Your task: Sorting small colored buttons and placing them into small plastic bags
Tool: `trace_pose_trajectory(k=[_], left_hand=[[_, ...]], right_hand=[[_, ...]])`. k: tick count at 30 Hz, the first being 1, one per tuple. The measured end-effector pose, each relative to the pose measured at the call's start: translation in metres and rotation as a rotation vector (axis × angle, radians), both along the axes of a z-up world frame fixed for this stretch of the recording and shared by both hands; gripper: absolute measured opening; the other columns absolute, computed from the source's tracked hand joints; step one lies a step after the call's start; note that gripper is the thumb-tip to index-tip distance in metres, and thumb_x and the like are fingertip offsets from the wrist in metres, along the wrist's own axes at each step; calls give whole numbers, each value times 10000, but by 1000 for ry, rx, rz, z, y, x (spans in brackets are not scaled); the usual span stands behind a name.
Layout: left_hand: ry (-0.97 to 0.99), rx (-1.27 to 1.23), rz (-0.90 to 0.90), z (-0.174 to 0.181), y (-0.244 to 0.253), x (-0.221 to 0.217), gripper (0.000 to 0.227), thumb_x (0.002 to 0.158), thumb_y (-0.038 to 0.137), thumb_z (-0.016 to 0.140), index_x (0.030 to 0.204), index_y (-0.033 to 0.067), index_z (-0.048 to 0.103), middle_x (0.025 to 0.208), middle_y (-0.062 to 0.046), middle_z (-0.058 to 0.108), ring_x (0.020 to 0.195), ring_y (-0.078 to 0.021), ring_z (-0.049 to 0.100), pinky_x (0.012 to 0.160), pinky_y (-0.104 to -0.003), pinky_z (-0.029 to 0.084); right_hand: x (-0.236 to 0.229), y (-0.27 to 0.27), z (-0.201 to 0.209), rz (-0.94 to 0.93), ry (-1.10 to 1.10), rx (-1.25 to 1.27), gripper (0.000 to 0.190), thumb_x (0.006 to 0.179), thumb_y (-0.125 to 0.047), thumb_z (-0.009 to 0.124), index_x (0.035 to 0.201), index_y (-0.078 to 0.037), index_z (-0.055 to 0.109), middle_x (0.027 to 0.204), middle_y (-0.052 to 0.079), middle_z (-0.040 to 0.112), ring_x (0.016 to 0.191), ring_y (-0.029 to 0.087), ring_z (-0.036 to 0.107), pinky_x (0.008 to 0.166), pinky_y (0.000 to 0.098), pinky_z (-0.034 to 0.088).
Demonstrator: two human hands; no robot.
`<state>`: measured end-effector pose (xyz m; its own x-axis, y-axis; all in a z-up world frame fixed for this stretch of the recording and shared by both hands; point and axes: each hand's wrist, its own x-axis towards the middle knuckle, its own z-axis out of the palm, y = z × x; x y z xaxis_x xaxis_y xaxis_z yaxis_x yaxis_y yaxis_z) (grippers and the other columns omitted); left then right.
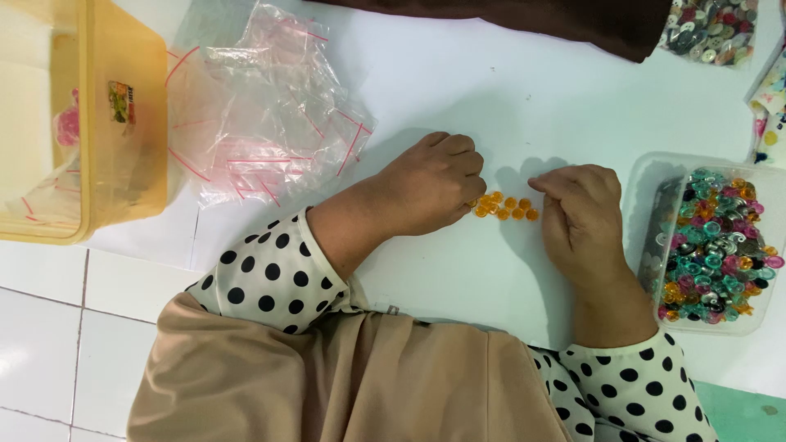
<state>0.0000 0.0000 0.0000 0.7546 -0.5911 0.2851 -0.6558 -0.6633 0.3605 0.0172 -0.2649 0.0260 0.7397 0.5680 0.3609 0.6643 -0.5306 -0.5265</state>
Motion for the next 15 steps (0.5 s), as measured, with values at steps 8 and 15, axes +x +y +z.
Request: trace_pose_trajectory(k=[8, 15], left_hand=[[3, -6, -15, 1, 0, -1, 250, 731, 187, 885, 927, 75, 777, 911, -67, 676, 1043, -257, 594, 975, -466, 508], [58, 25, -26, 10, -1, -1, 249, 760, 183, 880, 966, 90, 776, 929, -70, 680, 1071, -259, 596, 999, -466, 502]], right_hand=[[-1, -7, 1, -15, -13, 29, 327, 978, 210, 564, 1112, -23, 751, 962, 92, 694, 913, 284, 628, 925, 418, 463], [-3, 2, 16, 7, 25, 3, 302, 966, 209, 556, 1086, -9, 727, 910, 121, 678, 873, 334, 628, 881, 449, 470]])
